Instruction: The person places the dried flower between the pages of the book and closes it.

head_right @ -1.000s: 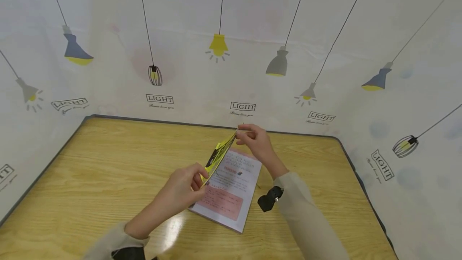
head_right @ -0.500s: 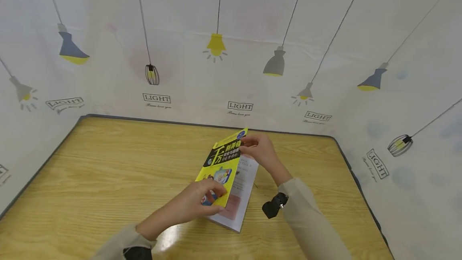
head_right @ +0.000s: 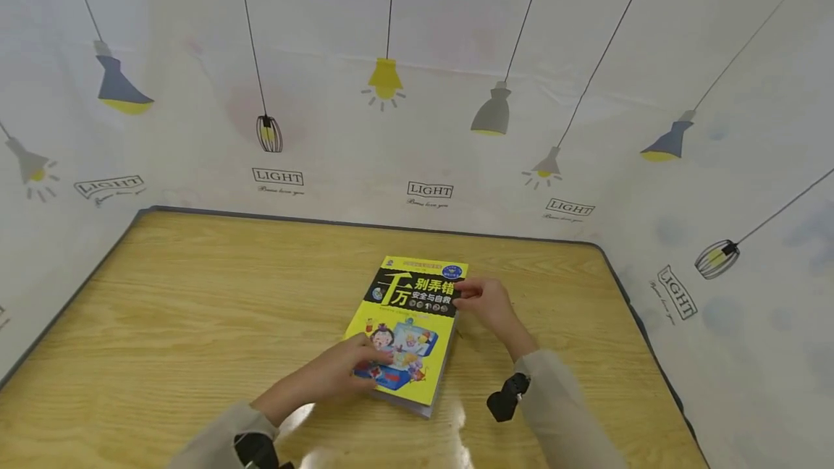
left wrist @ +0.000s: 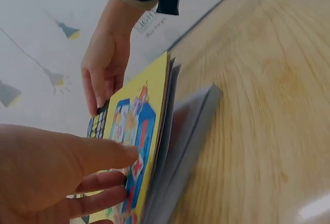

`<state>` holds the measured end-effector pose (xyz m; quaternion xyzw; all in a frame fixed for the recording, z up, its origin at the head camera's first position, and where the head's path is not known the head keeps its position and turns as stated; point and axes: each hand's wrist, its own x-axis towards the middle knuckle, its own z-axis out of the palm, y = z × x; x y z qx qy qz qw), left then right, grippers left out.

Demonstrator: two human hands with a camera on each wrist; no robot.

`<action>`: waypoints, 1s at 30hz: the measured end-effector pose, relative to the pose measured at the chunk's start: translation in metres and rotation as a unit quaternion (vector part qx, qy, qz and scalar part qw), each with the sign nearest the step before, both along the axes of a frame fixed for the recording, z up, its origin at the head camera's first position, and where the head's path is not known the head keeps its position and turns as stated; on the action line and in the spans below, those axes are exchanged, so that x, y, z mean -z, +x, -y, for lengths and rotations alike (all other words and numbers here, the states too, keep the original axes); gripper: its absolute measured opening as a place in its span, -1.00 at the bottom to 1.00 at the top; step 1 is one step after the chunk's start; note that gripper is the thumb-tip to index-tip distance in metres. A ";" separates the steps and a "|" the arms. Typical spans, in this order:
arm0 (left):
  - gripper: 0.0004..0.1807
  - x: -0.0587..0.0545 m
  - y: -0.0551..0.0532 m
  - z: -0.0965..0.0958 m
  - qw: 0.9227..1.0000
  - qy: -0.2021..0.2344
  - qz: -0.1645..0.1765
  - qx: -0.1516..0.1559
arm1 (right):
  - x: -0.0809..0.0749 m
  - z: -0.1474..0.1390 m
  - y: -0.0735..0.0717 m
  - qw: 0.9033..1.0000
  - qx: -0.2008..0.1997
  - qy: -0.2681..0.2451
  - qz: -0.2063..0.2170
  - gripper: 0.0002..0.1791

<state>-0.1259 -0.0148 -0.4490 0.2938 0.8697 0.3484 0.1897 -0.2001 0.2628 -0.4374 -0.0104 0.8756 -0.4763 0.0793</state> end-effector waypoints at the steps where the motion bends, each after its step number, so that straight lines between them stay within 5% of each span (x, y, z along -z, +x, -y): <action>1: -0.66 0.004 -0.001 0.002 1.000 -0.004 -0.005 -0.003 | 0.005 -0.001 0.001 1.000 0.004 0.000 -0.001 -0.65; 10: -0.60 0.023 -0.009 0.020 0.996 -0.025 -0.074 -0.040 | 0.034 0.001 0.005 0.998 0.054 0.016 0.021 -0.63; 20: -0.57 0.035 -0.019 0.027 0.999 0.029 -0.018 -0.034 | 0.049 0.008 0.008 0.996 0.056 0.073 0.002 -0.63; 30: -0.55 0.030 -0.021 0.029 1.000 0.004 -0.004 -0.030 | 0.048 0.003 0.009 0.998 0.018 0.058 -0.015 -0.66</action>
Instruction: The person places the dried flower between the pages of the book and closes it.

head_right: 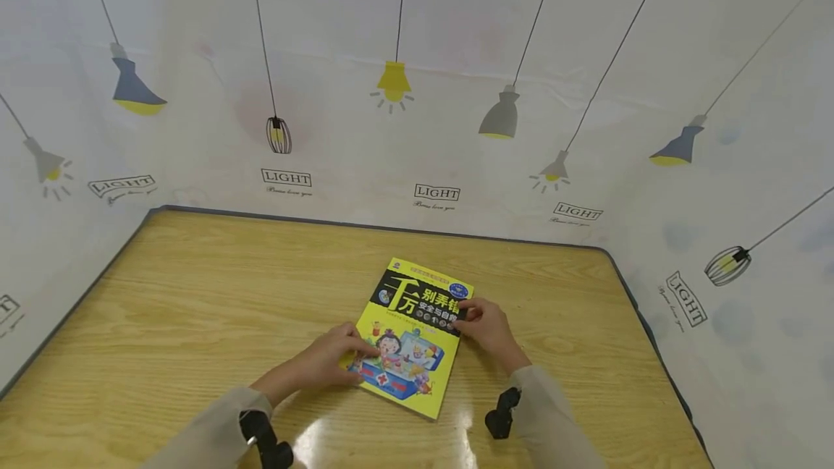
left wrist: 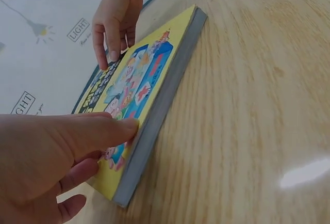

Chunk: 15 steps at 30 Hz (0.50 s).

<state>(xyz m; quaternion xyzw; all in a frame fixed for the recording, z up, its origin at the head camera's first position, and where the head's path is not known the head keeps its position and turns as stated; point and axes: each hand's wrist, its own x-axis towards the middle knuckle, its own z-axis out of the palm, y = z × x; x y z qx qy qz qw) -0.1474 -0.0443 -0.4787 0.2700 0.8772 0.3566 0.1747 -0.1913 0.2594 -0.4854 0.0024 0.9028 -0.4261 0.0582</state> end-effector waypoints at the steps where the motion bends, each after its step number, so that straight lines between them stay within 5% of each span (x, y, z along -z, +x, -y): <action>1: -0.57 0.000 -0.001 0.000 1.000 0.002 0.002 0.001 | -0.002 -0.001 0.000 1.000 -0.001 -0.001 0.000 -0.66; 8: -0.67 -0.003 -0.010 0.008 1.000 0.012 -0.002 -0.001 | -0.014 -0.011 -0.007 0.998 -0.032 -0.046 0.014 -0.59; 15: -0.71 -0.015 -0.025 0.038 0.997 0.006 -0.007 -0.072 | -0.029 -0.022 -0.012 0.997 -0.055 -0.047 -0.003 -0.58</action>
